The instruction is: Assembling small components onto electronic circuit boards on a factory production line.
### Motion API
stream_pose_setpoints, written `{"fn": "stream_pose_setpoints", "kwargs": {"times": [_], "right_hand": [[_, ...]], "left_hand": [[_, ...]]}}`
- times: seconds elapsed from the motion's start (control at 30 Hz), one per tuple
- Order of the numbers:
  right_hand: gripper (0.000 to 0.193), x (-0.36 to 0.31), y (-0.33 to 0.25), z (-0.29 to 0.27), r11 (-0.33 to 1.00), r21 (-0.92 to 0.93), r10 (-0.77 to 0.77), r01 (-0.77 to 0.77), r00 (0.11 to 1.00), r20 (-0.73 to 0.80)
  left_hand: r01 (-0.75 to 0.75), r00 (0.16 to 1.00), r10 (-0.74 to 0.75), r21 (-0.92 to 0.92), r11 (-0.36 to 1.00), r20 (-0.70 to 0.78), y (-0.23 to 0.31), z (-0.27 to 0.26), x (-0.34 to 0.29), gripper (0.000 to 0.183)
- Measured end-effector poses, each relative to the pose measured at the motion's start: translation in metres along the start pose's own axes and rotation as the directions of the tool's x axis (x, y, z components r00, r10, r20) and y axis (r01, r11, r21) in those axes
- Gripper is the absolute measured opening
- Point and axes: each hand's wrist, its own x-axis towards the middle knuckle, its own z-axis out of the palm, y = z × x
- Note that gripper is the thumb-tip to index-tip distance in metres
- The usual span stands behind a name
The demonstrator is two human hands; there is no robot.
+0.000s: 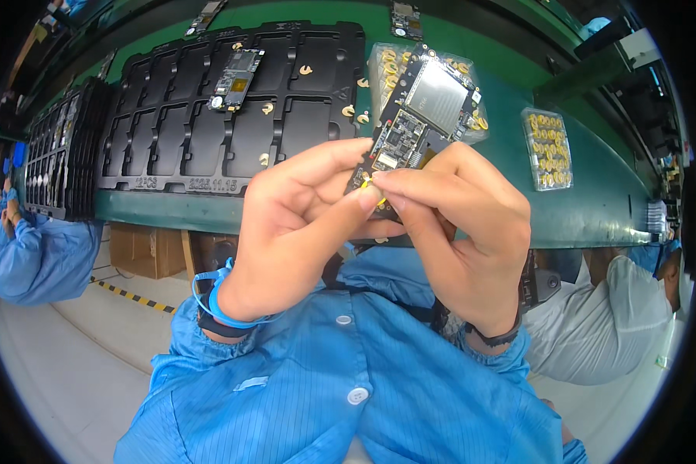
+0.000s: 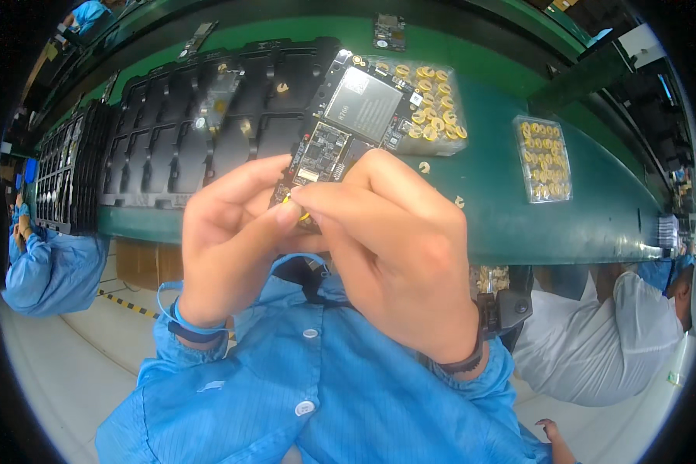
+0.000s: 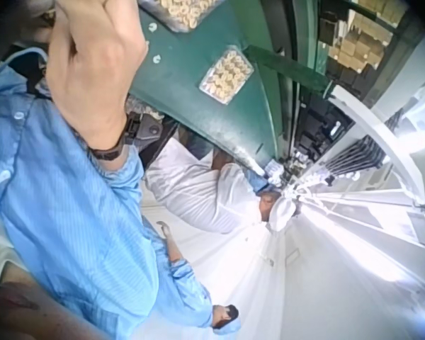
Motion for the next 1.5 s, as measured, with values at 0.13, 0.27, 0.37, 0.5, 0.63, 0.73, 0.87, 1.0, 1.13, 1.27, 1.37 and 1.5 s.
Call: {"fn": "stream_pose_setpoints", "kwargs": {"times": [0.13,0.27,0.37,0.5,0.63,0.73,0.87,1.0,1.13,1.27,1.37,1.5], "right_hand": [[0.023,0.001,-0.002,-0.001,1.0,-0.019,0.018,-0.017,1.0,0.025],[0.014,-0.003,0.003,0.005,0.993,-0.114,0.033,-0.029,0.999,0.034],[0.015,-0.006,0.011,0.009,0.996,-0.087,-0.009,0.009,1.0,0.003],[0.019,-0.006,0.017,0.009,0.996,-0.089,-0.022,0.021,1.0,-0.012],[0.018,0.006,0.028,-0.004,0.995,-0.096,0.008,-0.019,0.993,-0.114],[0.017,0.007,0.053,-0.011,0.96,0.094,0.28,-0.265,0.871,-0.404],[0.018,0.036,0.107,-0.033,0.807,0.404,0.483,-0.432,0.875,-0.031],[0.019,0.109,0.201,-0.088,0.819,0.318,0.551,-0.477,0.808,-0.207],[0.021,0.144,0.345,-0.142,0.738,0.18,0.671,-0.65,0.679,-0.299],[0.022,0.144,0.404,-0.137,0.649,-0.129,0.638,-0.749,0.629,-0.443],[0.031,0.129,0.391,-0.12,0.579,-0.564,0.211,-0.589,0.776,-0.595],[0.026,0.116,0.28,-0.093,0.927,-0.12,0.338,-0.356,0.93,-0.146]], "left_hand": [[0.007,0.999,-0.008,-0.02,1.0,-0.041,-0.001,0.001,0.0,0.042],[0.022,0.998,-0.021,0.017,1.0,-0.056,-0.005,-0.004,0.002,0.042],[0.078,0.993,-0.076,0.017,0.997,-0.091,-0.009,-0.006,0.003,0.039],[0.077,0.993,-0.074,0.033,0.996,-0.088,-0.009,-0.005,0.011,0.038],[0.018,0.993,-0.022,-0.029,0.999,-0.115,-0.013,-0.012,0.032,0.038],[0.016,0.997,-0.011,0.058,0.998,-0.071,-0.006,-0.005,0.058,0.036],[0.094,0.995,-0.095,0.029,0.995,0.023,-0.024,-0.005,0.117,0.045],[0.026,0.999,-0.01,0.354,0.935,-0.047,-0.028,-0.019,0.152,0.06],[-0.06,0.994,0.102,0.557,0.828,-0.045,-0.022,-0.037,0.157,0.037],[-0.191,0.956,0.285,0.887,0.42,0.071,-0.031,-0.038,0.146,0.026],[-0.323,0.901,0.387,0.9,0.292,0.198,-0.044,-0.034,0.144,0.028],[-0.359,0.87,0.418,0.918,0.172,0.262,-0.055,-0.04,0.141,0.029]]}}
